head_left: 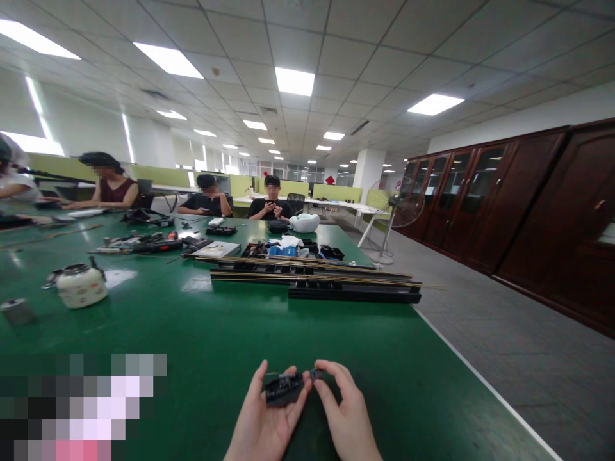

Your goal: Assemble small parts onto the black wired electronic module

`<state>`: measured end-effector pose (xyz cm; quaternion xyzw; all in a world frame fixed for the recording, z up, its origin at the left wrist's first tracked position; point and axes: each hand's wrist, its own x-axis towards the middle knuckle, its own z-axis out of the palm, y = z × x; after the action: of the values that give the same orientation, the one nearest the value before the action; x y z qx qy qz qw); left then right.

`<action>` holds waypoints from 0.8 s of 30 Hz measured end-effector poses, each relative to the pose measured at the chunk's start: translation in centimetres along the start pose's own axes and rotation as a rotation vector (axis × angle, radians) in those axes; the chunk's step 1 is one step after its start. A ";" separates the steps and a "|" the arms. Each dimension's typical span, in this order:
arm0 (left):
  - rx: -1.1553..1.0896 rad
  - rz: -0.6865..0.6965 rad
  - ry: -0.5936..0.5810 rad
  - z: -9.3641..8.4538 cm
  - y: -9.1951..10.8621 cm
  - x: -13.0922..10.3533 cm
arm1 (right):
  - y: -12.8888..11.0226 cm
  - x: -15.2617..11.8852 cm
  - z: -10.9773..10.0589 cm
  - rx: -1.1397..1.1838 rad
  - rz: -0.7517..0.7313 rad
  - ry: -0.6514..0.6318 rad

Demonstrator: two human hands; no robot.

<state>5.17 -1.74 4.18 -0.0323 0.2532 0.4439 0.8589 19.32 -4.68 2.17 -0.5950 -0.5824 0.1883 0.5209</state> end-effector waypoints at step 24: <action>0.045 0.019 0.017 -0.5 0.2 0.3 | 1.6 0.8 -1.0 0.058 0.170 0.325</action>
<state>4.99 -1.56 3.67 -0.0142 0.2706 0.4458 0.8531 21.21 -4.01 1.53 -0.6495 -0.4324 0.1497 0.6073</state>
